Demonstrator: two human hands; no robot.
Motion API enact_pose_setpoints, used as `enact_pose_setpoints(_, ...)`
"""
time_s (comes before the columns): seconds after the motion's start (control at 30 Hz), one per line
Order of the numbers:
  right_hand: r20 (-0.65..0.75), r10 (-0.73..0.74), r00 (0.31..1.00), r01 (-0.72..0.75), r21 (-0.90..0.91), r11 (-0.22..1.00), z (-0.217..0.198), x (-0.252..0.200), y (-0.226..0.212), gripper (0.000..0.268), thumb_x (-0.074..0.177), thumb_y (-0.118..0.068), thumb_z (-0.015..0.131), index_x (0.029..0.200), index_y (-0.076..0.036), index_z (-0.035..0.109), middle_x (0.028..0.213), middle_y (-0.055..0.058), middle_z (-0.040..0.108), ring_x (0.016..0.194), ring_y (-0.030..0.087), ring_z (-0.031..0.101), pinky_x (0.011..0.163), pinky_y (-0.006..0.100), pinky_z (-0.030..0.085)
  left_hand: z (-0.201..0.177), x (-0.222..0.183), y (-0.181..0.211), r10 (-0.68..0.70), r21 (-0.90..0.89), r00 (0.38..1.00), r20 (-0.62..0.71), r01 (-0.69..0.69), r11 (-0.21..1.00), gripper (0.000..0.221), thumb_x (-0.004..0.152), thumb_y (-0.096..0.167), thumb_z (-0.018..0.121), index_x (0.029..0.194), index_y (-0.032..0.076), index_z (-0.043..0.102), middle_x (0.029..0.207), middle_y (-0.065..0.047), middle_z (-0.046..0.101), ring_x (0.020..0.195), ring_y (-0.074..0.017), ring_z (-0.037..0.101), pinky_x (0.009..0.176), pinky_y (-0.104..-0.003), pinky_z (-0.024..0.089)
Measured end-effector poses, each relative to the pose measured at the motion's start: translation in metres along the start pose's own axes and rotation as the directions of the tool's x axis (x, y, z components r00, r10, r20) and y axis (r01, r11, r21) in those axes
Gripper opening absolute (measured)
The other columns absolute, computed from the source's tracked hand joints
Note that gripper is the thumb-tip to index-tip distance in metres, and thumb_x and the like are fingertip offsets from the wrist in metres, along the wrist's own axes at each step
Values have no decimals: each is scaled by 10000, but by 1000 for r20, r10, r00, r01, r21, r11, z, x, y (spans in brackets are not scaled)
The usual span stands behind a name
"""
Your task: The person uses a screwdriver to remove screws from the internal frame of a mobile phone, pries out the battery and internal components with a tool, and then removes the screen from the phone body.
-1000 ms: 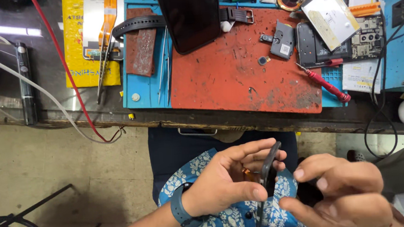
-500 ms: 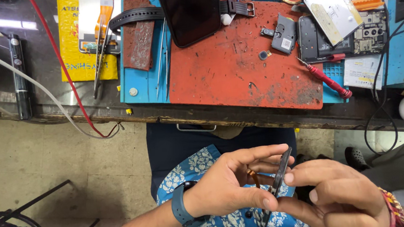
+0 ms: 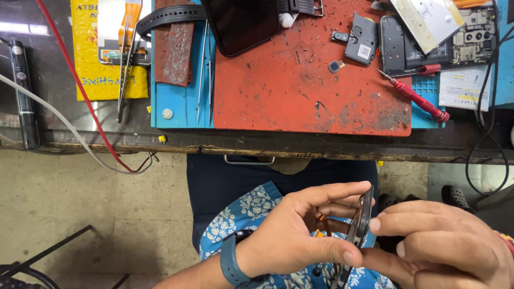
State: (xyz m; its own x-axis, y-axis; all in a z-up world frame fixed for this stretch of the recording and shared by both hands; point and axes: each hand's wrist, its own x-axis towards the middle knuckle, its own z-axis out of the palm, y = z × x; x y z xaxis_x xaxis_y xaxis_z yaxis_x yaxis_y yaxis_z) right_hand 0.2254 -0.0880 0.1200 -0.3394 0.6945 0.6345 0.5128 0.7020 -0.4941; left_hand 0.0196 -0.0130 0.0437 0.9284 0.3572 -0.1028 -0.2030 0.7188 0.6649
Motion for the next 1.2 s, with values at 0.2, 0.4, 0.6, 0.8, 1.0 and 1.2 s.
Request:
enact_pose_setpoints(0.2, 138, -31, 990, 23, 57, 998, -15, 19, 5, 419, 772, -31, 885, 869, -107, 485, 904, 49, 539, 856, 275, 734, 700, 419, 649, 3, 2, -1, -10, 18, 1000, -2, 10, 1000, 878, 847, 291, 879, 1582, 4, 493, 1378, -96, 655, 1301, -181, 614, 1128, -369, 536)
enact_pose_setpoints(0.4, 186, -68, 980, 54, 79, 995, -16, 25, 8, 332, 777, 13, 812, 895, -78, 515, 890, 53, 565, 822, 289, 718, 648, 429, 604, 6, 4, 0, -45, -2, 999, -6, 45, 999, 862, 845, 275, 868, 1573, 14, 489, 1392, -106, 644, 1300, -183, 614, 1112, -360, 537)
enact_pose_setpoints(0.6, 259, -111, 960, 87, 104, 991, -18, 34, 14, 249, 789, -10, 768, 894, -71, 550, 905, 62, 569, 776, 258, 650, 639, 410, 560, 10, 5, -2, -22, 44, 1000, 7, 21, 999, 799, 875, 197, 843, 1573, 18, 499, 1389, -95, 644, 1278, -167, 620, 1102, -351, 538)
enact_pose_setpoints(0.8, 295, -111, 949, 53, 196, 979, -15, 42, 15, 181, 791, -34, 701, 899, -54, 557, 924, 73, 546, 741, 226, 588, 652, 378, 537, 11, 6, 1, -13, 12, 999, 45, 13, 1000, 759, 900, 149, 827, 1572, 7, 504, 1360, -90, 643, 1259, -157, 629, 1087, -335, 543)
enact_pose_setpoints(1.0, 330, -69, 942, -5, 219, 976, -14, 45, 14, 176, 775, 7, 672, 884, -65, 554, 889, 67, 557, 692, 216, 568, 610, 363, 513, 11, 5, 6, -2, 40, 998, 62, -1, 999, 760, 921, 175, 815, 1591, 12, 495, 1341, -80, 641, 1285, -151, 623, 1095, -322, 543)
enact_pose_setpoints(1.2, 387, 66, 920, -163, 223, 961, -16, 47, 8, 211, 739, 23, 609, 885, -93, 512, 823, 59, 544, 668, 222, 569, 582, 369, 498, 15, 6, 8, 7, 61, 998, 60, -11, 998, 753, 921, 191, 808, 1572, 5, 478, 1338, -75, 642, 1248, -137, 621, 1050, -298, 543)
